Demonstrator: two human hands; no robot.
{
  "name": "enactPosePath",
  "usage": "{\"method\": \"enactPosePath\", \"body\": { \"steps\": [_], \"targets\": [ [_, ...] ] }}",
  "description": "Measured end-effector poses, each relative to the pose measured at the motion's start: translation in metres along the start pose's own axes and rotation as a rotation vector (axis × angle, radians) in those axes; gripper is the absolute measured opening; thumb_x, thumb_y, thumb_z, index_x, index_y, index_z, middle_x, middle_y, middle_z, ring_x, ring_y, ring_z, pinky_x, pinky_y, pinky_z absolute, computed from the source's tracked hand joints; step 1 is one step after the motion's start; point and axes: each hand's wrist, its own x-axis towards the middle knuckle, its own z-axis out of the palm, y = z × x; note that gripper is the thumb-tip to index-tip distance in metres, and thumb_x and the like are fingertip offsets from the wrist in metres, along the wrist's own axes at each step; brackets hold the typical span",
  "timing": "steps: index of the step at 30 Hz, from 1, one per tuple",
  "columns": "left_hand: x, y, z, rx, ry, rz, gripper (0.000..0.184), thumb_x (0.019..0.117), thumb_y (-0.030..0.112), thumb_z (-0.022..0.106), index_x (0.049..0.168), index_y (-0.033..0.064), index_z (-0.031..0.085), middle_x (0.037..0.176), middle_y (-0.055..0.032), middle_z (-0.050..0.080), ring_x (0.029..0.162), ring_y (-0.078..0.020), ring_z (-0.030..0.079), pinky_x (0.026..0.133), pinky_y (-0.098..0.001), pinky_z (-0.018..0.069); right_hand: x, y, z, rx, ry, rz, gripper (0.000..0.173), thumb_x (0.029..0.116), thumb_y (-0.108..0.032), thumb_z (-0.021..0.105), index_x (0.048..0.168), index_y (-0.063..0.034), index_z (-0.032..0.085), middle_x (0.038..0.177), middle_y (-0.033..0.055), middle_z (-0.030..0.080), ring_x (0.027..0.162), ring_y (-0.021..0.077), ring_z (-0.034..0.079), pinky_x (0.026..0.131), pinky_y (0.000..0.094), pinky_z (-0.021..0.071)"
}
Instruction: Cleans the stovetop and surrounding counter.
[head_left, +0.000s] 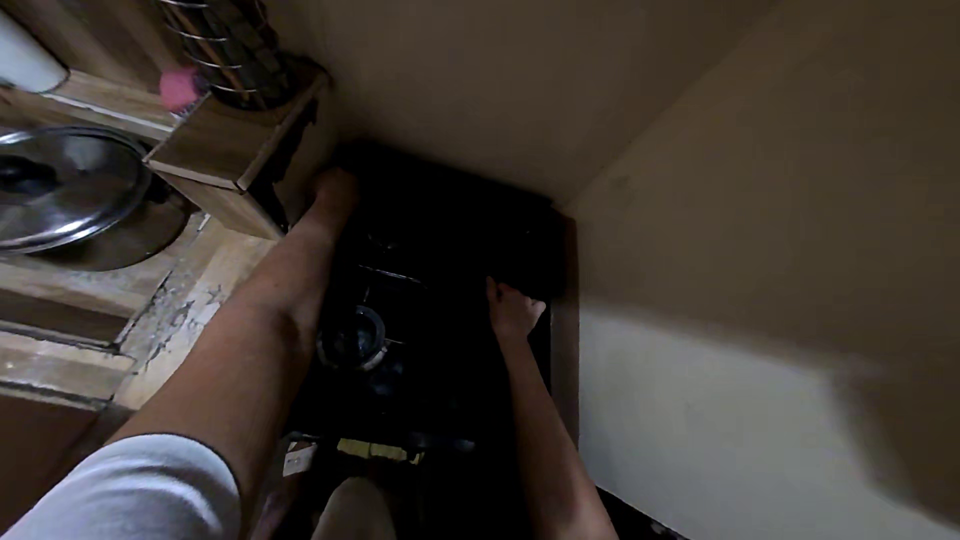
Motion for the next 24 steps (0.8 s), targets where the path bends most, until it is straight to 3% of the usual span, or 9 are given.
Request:
{"method": "enactPosePath", "body": {
  "steps": [5,11,13,14,15,16,20,22,24],
  "targets": [
    [-0.012,-0.003,0.001,0.096,0.011,0.029,0.033,0.1021,0.017,0.059,0.120,-0.0101,0.063,0.131,-0.0343,0.058,0.120,-0.0528,0.058,0.092,-0.0683,0.0494,0.002,0.007,-0.005,0.020,-0.006,-0.012,0.056,0.1089,-0.051,0.035,0.110,-0.0112,0.075,0.111,0.0105,0.076,0.113,0.0292,0.067,0.112,0.0587,0.0312],
    [-0.048,-0.029,0.015,0.132,-0.007,0.035,0.027,0.0977,0.015,0.065,0.114,-0.0066,0.067,0.126,-0.0316,0.060,0.115,-0.0513,0.061,0.087,-0.0674,0.0525,0.009,0.011,0.021,0.044,0.293,-0.125,0.059,0.1059,-0.049,0.044,0.084,-0.0033,0.074,0.085,0.0168,0.076,0.089,0.0365,0.073,0.093,0.0638,0.0427],
    [-0.076,-0.036,0.016,0.113,0.078,0.082,0.028,0.0973,0.014,0.066,0.118,-0.0055,0.067,0.127,-0.0324,0.061,0.113,-0.0536,0.061,0.086,-0.0702,0.0512,0.012,0.012,0.023,0.062,0.274,-0.138,0.062,0.1065,-0.050,0.041,0.085,-0.0020,0.073,0.087,0.0179,0.076,0.091,0.0372,0.073,0.094,0.0633,0.0423],
    [-0.100,-0.031,0.002,0.117,0.028,0.092,0.032,0.1002,0.015,0.062,0.126,-0.0038,0.064,0.133,-0.0328,0.059,0.117,-0.0541,0.060,0.091,-0.0698,0.0496,0.011,0.012,0.020,0.077,0.221,-0.133,0.062,0.1073,-0.050,0.039,0.090,-0.0018,0.074,0.093,0.0183,0.076,0.097,0.0379,0.072,0.099,0.0635,0.0395],
    [-0.127,-0.018,-0.027,0.154,-0.204,0.055,0.042,0.1069,0.017,0.053,0.145,-0.0003,0.050,0.149,-0.0319,0.046,0.132,-0.0529,0.050,0.103,-0.0670,0.0427,0.010,0.012,0.017,0.097,0.182,-0.132,0.062,0.1078,-0.050,0.039,0.095,-0.0013,0.075,0.097,0.0192,0.076,0.101,0.0391,0.070,0.102,0.0643,0.0366],
    [-0.145,-0.012,-0.043,0.194,-0.336,0.044,0.048,0.1090,0.019,0.048,0.153,0.0034,0.040,0.155,-0.0304,0.039,0.137,-0.0516,0.046,0.107,-0.0651,0.0402,0.008,0.012,0.016,0.105,0.174,-0.136,0.062,0.1077,-0.050,0.039,0.096,-0.0014,0.075,0.098,0.0196,0.076,0.102,0.0399,0.070,0.102,0.0651,0.0358],
    [-0.134,-0.079,0.016,0.217,-0.100,0.169,0.040,0.1031,0.019,0.058,0.142,0.0119,0.058,0.143,-0.0251,0.055,0.116,-0.0502,0.062,0.092,-0.0675,0.0505,0.008,0.008,0.012,0.059,0.095,-0.085,0.062,0.1072,-0.055,0.036,0.102,-0.0073,0.075,0.103,0.0166,0.076,0.106,0.0367,0.070,0.104,0.0633,0.0363],
    [-0.129,-0.102,0.032,0.245,-0.139,0.157,0.042,0.1005,0.018,0.061,0.142,0.0099,0.058,0.142,-0.0247,0.056,0.118,-0.0495,0.061,0.094,-0.0670,0.0500,0.008,0.007,0.013,0.029,0.081,-0.065,0.061,0.1077,-0.055,0.035,0.104,-0.0082,0.075,0.104,0.0157,0.076,0.106,0.0359,0.070,0.104,0.0633,0.0369],
    [-0.148,-0.093,0.017,0.262,-0.237,0.097,0.035,0.1000,0.020,0.063,0.130,0.0023,0.064,0.135,-0.0275,0.059,0.120,-0.0494,0.060,0.096,-0.0683,0.0473,0.008,0.007,0.017,0.029,0.110,-0.067,0.060,0.1080,-0.053,0.036,0.103,-0.0074,0.075,0.101,0.0161,0.076,0.103,0.0366,0.070,0.103,0.0645,0.0373]
  ]
}}
